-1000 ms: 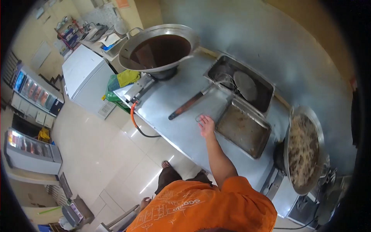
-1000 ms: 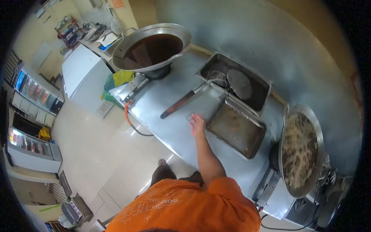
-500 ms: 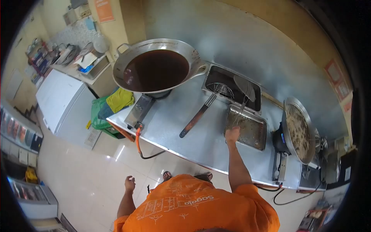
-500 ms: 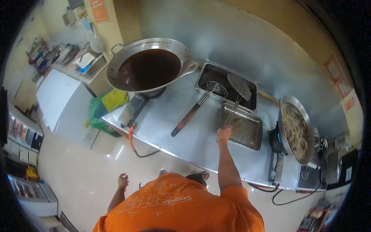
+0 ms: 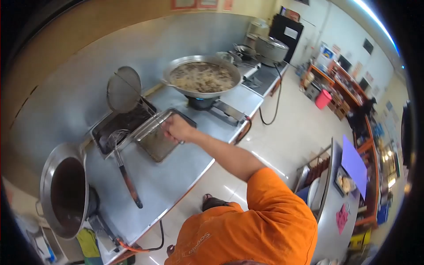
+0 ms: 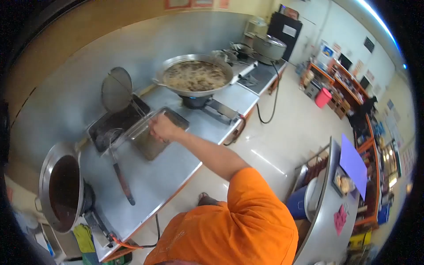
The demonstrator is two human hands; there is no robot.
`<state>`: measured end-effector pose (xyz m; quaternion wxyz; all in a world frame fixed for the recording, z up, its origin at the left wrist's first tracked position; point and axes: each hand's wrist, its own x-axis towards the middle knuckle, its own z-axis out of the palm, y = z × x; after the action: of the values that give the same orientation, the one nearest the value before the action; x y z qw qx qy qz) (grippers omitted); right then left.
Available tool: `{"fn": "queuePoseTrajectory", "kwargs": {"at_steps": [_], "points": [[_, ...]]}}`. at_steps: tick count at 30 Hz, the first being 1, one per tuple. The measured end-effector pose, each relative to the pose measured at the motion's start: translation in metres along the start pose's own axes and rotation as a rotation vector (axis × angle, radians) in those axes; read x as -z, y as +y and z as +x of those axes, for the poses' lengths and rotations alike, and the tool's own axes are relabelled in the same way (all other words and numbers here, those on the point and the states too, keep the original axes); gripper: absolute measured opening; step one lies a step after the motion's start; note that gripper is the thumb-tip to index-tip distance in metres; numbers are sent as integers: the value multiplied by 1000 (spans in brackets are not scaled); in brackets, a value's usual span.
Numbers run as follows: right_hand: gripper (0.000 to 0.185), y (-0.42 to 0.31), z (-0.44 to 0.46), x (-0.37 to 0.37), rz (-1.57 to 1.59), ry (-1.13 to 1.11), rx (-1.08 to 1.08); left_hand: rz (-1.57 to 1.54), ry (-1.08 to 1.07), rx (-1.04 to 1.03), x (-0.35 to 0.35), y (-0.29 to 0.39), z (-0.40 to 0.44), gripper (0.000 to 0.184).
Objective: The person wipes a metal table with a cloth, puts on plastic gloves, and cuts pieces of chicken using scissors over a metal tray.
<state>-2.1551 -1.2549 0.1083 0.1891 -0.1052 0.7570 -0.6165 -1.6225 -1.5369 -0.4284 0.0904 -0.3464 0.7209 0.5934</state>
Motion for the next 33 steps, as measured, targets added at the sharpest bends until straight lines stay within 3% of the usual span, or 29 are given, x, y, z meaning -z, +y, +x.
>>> {"fn": "queuePoseTrajectory", "kwargs": {"at_steps": [1,2,3,5,8,10,11,15,18,22,27,30,31,33], "points": [[26,-18,-9,22,-36,46,13,162,-3,-187,-8,5,11,22],[29,-32,-15,46,-76,75,29,366,97,-641,-16,10,18,22],[29,-41,-17,73,-58,110,54,209,6,-248,-17,19,33,23],[30,-62,-28,122,-96,176,65,-89,-39,35,-8,48,33,25],[28,-68,-38,216,-362,253,113,-285,132,158,-14,82,26,25],[29,-51,-33,281,-602,330,261,-341,164,193,-27,95,19,25],[30,-54,-33,306,-608,333,177,-250,194,172,-41,99,14,27],[22,-27,-22,409,-859,400,191,-269,237,303,-122,113,-11,29],[19,50,40,527,-1232,367,902,-139,177,313,-194,129,-28,31],[13,1,32,550,-899,145,25,-106,61,263,-280,148,-46,37],[23,-40,52,604,-707,-90,-223,-173,117,215,-338,149,-52,37],[24,-57,55,620,-577,-126,-323,51,152,326,-353,176,-52,38],[24,-55,58,623,-571,-124,-339,47,115,243,-354,156,-40,38],[23,-41,64,637,-567,-147,-379,155,69,355,-369,148,-13,39]]}}
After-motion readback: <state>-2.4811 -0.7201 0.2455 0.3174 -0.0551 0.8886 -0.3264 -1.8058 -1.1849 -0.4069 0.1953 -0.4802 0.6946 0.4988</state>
